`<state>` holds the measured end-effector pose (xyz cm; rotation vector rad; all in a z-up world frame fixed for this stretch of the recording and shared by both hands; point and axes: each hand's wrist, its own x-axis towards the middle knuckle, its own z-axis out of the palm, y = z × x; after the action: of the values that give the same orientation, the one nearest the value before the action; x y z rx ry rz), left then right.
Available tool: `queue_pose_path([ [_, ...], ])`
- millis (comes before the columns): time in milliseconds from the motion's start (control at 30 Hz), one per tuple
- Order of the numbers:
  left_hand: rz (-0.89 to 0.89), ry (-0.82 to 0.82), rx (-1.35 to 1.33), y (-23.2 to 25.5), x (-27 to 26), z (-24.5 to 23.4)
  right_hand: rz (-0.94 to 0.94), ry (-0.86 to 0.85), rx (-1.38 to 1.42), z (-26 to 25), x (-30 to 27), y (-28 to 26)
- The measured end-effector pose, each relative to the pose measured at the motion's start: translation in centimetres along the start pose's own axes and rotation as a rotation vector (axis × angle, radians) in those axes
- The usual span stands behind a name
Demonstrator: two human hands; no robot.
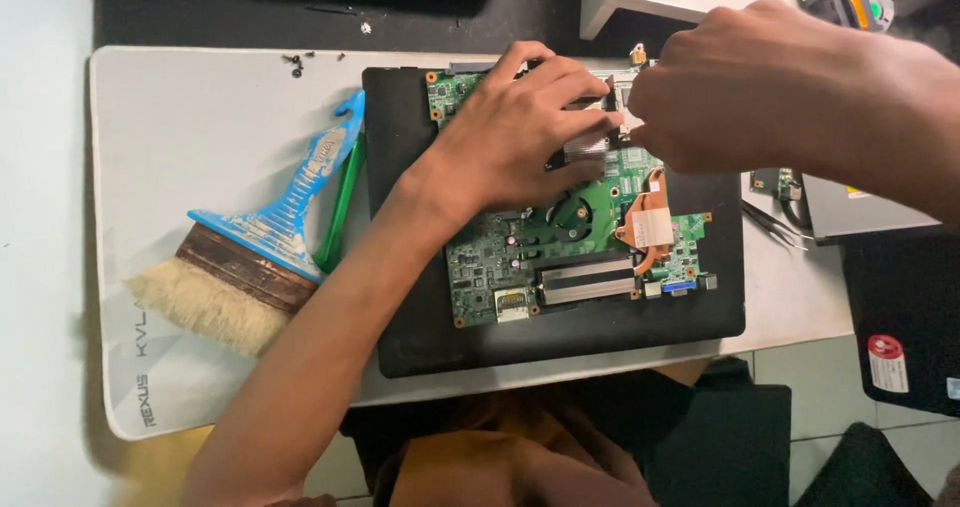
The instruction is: The person uses a screwdriver to remove screws from a laptop motherboard placed on a black mat. They unscrew components near the heat sink and other areas, placing the removed screws on the white surface nearby.
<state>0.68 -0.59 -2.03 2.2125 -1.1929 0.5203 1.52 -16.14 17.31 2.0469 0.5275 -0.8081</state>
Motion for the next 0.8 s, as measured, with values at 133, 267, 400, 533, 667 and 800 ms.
queue_pose_path([
  [133,-0.011,-0.023,-0.028,0.1,0.0,-0.3,-0.077,0.089,-0.149,2.2,1.7,0.8],
  [267,0.009,-0.02,0.029,0.0,-0.1,0.2,-0.175,0.134,-0.393,2.5,1.1,1.4],
  [400,-0.005,-0.035,0.01,-0.1,-0.1,0.1,-0.244,0.215,-0.436,3.4,1.1,1.5],
  [533,0.036,-0.019,0.013,-0.4,-0.1,-0.1,-0.244,0.261,-0.417,4.2,1.3,1.4],
  [667,0.04,-0.008,0.014,-0.2,0.0,-0.3,-0.37,0.381,-0.525,5.7,1.5,0.1],
  [800,-0.008,-0.004,-0.03,0.0,0.0,-0.6,-0.488,0.627,-0.671,7.6,4.0,0.8],
])
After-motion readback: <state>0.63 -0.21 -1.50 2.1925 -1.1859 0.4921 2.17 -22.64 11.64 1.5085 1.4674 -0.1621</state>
